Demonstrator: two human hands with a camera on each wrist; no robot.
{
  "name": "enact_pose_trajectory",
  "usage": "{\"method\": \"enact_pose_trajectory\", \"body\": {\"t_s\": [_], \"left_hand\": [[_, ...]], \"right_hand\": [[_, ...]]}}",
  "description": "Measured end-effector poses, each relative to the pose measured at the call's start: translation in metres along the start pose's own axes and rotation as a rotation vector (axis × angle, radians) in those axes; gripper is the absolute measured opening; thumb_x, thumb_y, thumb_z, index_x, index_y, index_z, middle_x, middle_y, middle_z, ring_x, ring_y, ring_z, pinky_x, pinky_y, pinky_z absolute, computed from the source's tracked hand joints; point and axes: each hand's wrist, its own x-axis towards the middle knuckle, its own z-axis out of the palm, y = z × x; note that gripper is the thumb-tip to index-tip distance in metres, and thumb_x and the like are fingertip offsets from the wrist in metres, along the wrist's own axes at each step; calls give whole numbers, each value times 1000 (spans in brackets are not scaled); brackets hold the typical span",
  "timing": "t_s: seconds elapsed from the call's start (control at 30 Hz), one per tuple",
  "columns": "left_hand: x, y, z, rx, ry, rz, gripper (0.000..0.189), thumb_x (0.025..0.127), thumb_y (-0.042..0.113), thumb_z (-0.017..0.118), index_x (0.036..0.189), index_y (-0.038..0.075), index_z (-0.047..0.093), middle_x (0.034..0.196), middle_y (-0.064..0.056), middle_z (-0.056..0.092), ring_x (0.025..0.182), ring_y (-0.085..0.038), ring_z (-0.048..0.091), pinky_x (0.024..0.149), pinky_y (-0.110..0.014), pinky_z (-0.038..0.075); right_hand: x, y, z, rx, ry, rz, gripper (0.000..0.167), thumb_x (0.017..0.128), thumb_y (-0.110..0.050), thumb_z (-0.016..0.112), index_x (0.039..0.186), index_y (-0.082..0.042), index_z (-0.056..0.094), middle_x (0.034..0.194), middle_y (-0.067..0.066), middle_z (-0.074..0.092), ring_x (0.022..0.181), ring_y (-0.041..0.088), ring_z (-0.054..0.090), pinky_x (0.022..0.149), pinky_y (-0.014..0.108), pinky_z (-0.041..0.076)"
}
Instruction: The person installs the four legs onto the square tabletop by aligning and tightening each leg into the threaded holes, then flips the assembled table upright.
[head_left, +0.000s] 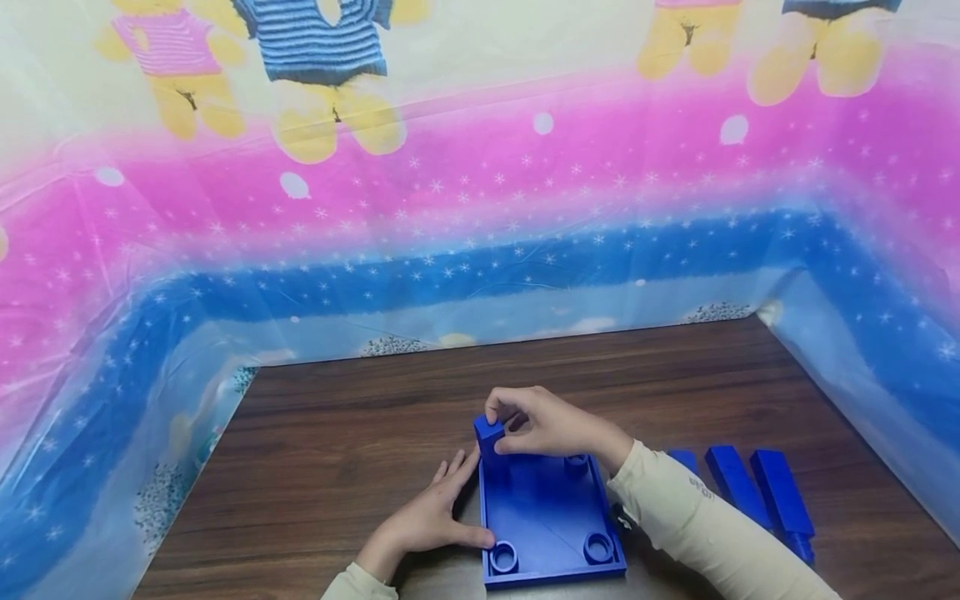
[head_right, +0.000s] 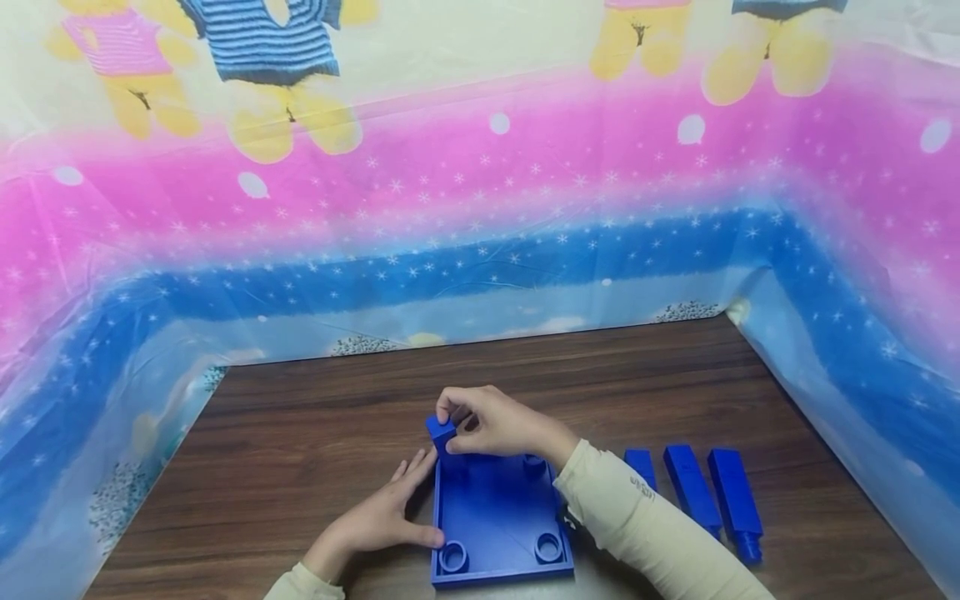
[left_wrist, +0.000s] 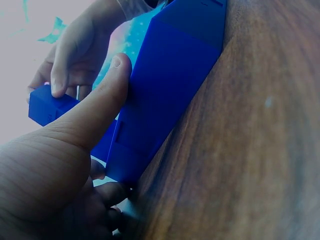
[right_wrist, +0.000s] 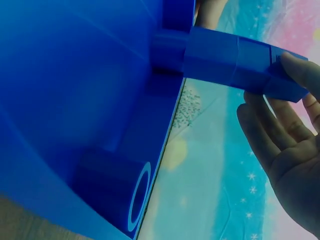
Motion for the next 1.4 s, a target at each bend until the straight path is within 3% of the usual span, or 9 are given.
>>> {"method": "enact_pose_trajectory", "body": {"t_s": [0.2,0.47,0.73,1.4], "left_hand": [[-1,0,0,-10,-7,-1,121,84,34,92,170,6,12,175,-19,11,159,-48,-4,124,-69,-1],[-1,0,-1,-20,-9,-7,120,84,36,91,170,7,12,175,-18,10,159,-48,-5,124,-70,-1],[-1,-2,0,-18,-5,-3,120,84,35,92,169,5,12,175,-17,9,159,-47,-6,125,-68,-2],[0,-1,0,-27,-8,-9,121,83,36,92,169,4,12,175,-20,10,159,-47,-5,125,-68,-2]], "right_hand": [[-3,-6,8,-33,61,9,26,94,-6,80,106,-15,59,113,0,70,111,20,72,90,29,60],[-4,-14,14,-64,108,8,26,94,-4,79,103,-14,57,110,0,69,111,24,73,94,37,61],[-5,-17,19,-112,155,2,29,92,-4,82,100,-15,56,104,-3,71,101,16,75,90,38,62],[-2,-22,25,-178,199,11,31,93,-6,82,97,-15,52,100,-3,66,101,18,74,84,40,64]]}}
